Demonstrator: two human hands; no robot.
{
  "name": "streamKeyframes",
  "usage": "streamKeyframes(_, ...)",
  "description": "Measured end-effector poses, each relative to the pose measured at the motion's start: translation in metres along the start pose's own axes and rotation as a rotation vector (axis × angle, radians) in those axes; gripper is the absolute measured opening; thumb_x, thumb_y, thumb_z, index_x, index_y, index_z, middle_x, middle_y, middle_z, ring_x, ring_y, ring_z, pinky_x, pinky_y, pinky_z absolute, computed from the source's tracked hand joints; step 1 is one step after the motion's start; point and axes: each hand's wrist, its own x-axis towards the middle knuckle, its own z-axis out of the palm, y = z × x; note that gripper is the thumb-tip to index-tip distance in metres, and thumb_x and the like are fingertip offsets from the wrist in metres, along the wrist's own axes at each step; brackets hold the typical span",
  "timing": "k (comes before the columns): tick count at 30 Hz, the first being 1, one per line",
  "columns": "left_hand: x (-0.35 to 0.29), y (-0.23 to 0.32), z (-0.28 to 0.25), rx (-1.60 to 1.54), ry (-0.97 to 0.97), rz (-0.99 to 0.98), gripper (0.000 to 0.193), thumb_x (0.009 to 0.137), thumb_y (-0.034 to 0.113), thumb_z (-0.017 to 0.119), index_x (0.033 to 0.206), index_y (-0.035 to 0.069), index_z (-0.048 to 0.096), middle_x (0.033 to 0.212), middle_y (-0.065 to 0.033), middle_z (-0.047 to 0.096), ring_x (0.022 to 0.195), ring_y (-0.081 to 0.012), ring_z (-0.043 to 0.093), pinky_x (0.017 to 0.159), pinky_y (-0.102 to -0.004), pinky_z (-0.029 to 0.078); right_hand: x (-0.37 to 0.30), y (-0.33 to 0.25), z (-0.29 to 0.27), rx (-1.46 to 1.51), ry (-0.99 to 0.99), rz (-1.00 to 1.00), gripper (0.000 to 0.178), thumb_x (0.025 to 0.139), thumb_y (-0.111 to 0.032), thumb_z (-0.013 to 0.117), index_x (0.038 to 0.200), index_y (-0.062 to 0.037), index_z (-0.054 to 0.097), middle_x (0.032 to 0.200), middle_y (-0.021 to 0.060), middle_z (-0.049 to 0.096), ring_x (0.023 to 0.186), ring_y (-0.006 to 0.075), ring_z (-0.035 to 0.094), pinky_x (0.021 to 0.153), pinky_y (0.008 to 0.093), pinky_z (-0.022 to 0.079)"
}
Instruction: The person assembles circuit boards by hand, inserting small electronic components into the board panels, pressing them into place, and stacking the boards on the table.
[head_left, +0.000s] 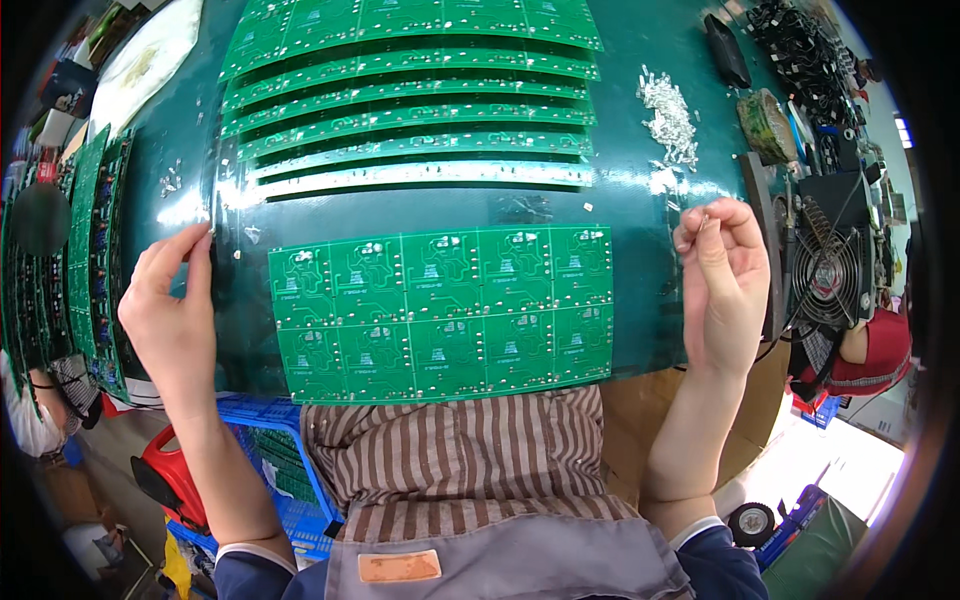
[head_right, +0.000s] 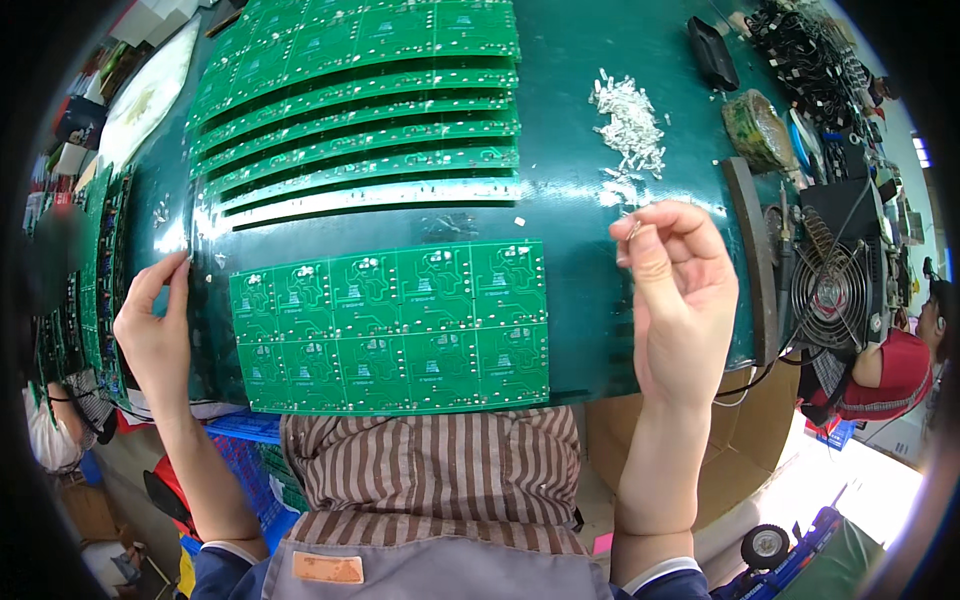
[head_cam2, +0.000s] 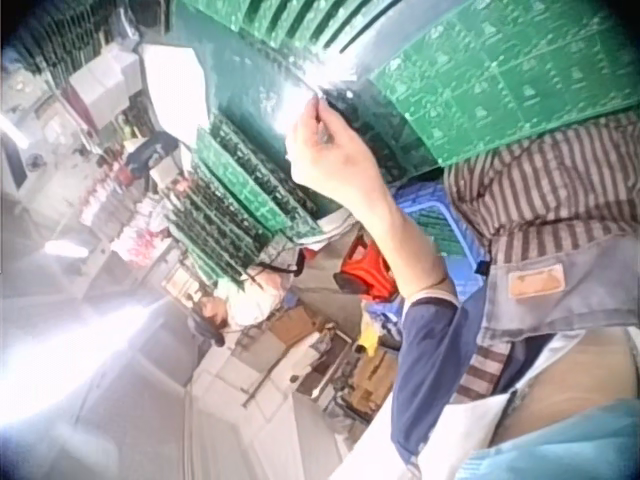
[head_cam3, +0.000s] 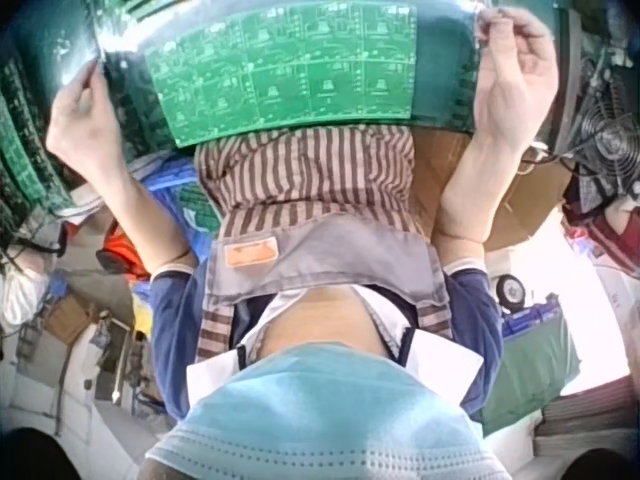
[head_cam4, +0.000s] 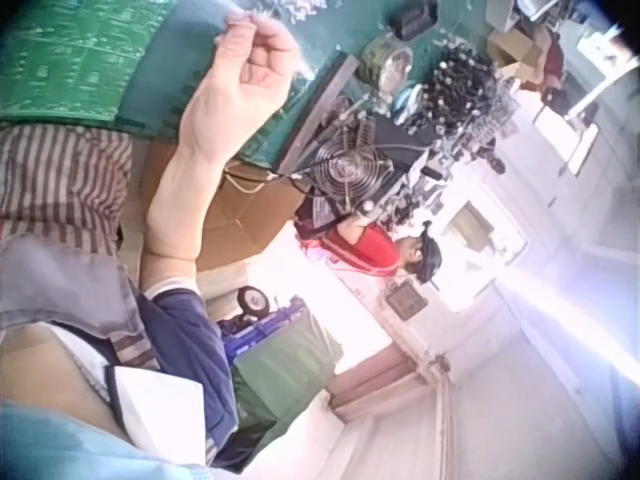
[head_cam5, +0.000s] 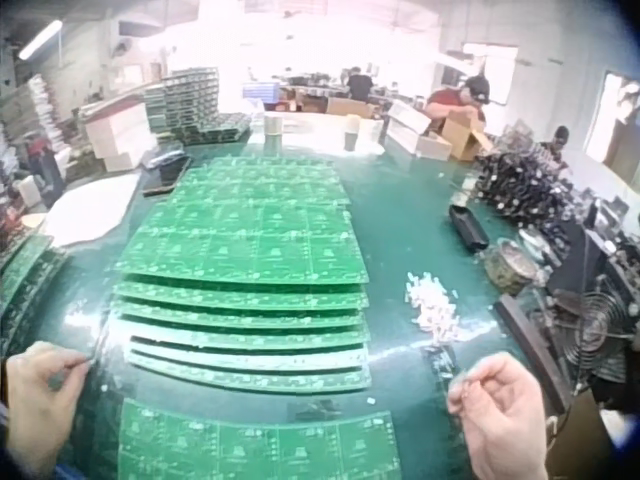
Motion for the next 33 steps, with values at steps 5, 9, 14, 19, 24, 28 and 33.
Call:
streamKeyframes(5,-0.004,0.001,0.003,0.113,0.080,0.094,0.013,0.088,0.005,0.072,0.100,0.003,0.075,0.091,-0.0104,0.072,0.084,-0.0237,0.069,0.079,-0.0335,0.052,-0.019,0.002,0.036,0.103,-0.076,0.067,0.018,0.094,0.002,0.066,0.111,0.0009,0.060,0.101,0.0099,0.068,0.098,0.0150,0.065,0.089,0.0270,0.050)
streamKeyframes(9,-0.011,0.003,-0.005,-0.020,0.111,-0.013,0.018,0.086,0.003,0.073,0.103,0.001,0.075,0.086,-0.0095,0.072,0.081,-0.0172,0.068,0.078,-0.0292,0.051,-0.035,-0.004,0.065,-0.028,-0.092,0.113,0.019,0.092,0.006,0.066,0.111,0.0056,0.061,0.099,0.0116,0.070,0.097,0.0168,0.068,0.085,0.0258,0.053)
streamKeyframes(14,-0.028,0.033,-0.028,-0.410,-0.091,-0.094,0.016,0.086,-0.001,0.074,0.102,-0.002,0.075,0.091,-0.0051,0.074,0.087,-0.0112,0.065,0.083,-0.0244,0.049,-0.054,-0.002,0.104,-0.482,-0.221,-0.097,0.012,0.085,0.008,0.070,0.094,0.0003,0.071,0.091,0.0092,0.073,0.085,0.0182,0.067,0.078,0.0300,0.052)
streamKeyframes(19,-0.057,0.061,-0.026,-0.349,-0.191,0.203,0.015,0.075,0.000,0.079,0.088,0.008,0.076,0.085,-0.0022,0.074,0.079,-0.0136,0.066,0.080,-0.0296,0.039,-0.057,0.007,0.127,-0.840,-0.335,-0.246,0.012,0.083,0.005,0.072,0.091,-0.0034,0.069,0.092,0.0091,0.071,0.083,0.0255,0.065,0.075,0.0329,0.051)
streamKeyframes(24,-0.066,0.066,-0.010,-0.369,-0.194,0.242,0.017,0.073,0.002,0.082,0.086,0.012,0.075,0.084,0.0014,0.072,0.077,-0.0137,0.065,0.078,-0.0308,0.037,-0.063,0.014,0.129,-0.910,-0.318,-0.268,0.011,0.083,0.003,0.072,0.090,-0.0037,0.067,0.092,0.0086,0.069,0.087,0.0261,0.064,0.075,0.0344,0.051)
streamKeyframes(28,-0.069,0.063,-0.006,-0.322,-0.163,0.315,0.017,0.073,0.006,0.083,0.086,0.013,0.074,0.082,0.0019,0.070,0.075,-0.0143,0.063,0.077,-0.0325,0.036,-0.066,0.015,0.131,-0.915,-0.319,-0.260,0.011,0.083,0.002,0.072,0.090,-0.0035,0.066,0.093,0.0089,0.068,0.088,0.0264,0.063,0.076,0.0348,0.050)
streamKeyframes(33,-0.067,0.064,-0.009,-0.334,-0.192,0.293,0.018,0.073,0.003,0.082,0.087,0.012,0.075,0.082,0.0012,0.071,0.075,-0.0150,0.064,0.077,-0.0326,0.038,-0.064,0.014,0.129,-0.931,-0.341,-0.290,0.011,0.083,0.003,0.071,0.090,-0.0031,0.066,0.094,0.0093,0.068,0.089,0.0272,0.062,0.077,0.0352,0.050)
